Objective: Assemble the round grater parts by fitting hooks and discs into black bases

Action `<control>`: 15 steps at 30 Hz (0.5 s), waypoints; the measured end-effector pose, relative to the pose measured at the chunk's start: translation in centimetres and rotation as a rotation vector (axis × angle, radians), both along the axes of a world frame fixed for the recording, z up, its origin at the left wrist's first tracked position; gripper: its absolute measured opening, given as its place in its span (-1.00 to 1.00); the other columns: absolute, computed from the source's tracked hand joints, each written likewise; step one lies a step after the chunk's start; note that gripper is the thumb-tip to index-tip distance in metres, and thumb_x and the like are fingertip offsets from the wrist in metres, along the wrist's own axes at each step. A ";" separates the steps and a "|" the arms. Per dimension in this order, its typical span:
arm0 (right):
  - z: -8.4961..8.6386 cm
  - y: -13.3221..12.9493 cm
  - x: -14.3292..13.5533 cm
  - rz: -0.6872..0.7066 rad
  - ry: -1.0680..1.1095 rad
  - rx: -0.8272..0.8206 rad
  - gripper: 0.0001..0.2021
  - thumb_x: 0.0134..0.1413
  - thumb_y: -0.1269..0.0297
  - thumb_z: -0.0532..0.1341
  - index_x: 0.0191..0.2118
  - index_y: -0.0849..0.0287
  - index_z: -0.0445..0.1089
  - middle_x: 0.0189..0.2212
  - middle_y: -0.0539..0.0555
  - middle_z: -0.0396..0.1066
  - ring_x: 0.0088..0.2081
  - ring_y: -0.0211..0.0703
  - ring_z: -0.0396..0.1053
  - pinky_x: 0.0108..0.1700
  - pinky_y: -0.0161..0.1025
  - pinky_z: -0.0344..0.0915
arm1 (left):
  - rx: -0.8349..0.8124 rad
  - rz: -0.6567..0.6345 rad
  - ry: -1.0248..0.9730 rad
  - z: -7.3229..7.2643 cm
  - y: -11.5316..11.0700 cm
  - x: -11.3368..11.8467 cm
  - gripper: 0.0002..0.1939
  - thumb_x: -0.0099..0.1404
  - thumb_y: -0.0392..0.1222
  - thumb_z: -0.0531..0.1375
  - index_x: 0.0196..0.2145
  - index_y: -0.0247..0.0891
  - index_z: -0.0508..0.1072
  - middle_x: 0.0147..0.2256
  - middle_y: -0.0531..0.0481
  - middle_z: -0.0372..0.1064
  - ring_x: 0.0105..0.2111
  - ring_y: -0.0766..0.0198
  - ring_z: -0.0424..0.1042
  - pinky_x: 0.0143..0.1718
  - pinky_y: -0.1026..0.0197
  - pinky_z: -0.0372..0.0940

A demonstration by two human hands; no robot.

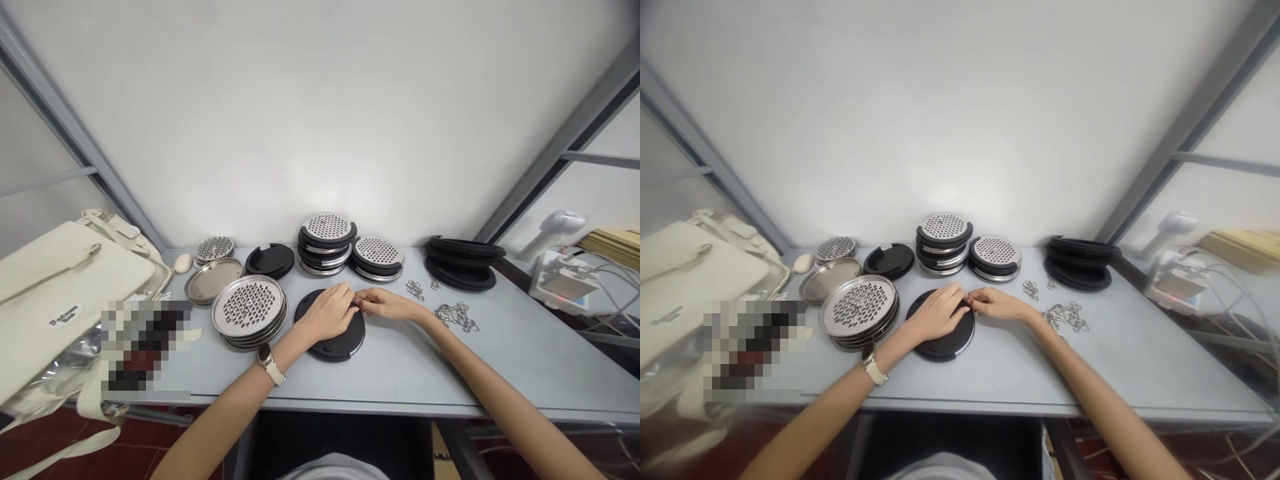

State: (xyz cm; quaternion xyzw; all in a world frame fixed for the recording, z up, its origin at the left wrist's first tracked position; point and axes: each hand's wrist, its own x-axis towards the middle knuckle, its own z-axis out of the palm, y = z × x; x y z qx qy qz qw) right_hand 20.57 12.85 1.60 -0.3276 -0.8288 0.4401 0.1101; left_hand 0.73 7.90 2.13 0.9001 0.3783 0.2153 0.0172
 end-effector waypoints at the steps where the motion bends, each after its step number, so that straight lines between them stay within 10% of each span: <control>1: 0.0 0.0 0.0 0.001 0.002 -0.005 -0.75 0.18 0.17 0.00 -0.46 0.18 0.17 -0.57 -0.11 0.06 -0.52 -0.33 0.00 -0.48 -0.34 0.01 | 0.001 0.000 0.001 0.0 0.0 0.0 -0.96 0.35 -0.25 0.04 -0.26 -0.26 0.24 -0.28 -0.05 0.20 -0.24 0.16 0.28 -0.18 0.12 0.24; 15: 0.8 -0.2 0.3 0.028 0.134 -0.144 -0.72 0.08 0.38 -0.19 -0.47 0.19 0.21 -0.53 -0.01 0.20 -0.47 -0.23 0.14 -0.31 -0.22 0.16 | 0.001 0.000 -0.008 0.0 0.0 0.0 -0.94 0.35 -0.23 0.06 -0.24 -0.25 0.24 -0.27 -0.05 0.20 -0.24 0.15 0.28 -0.18 0.12 0.24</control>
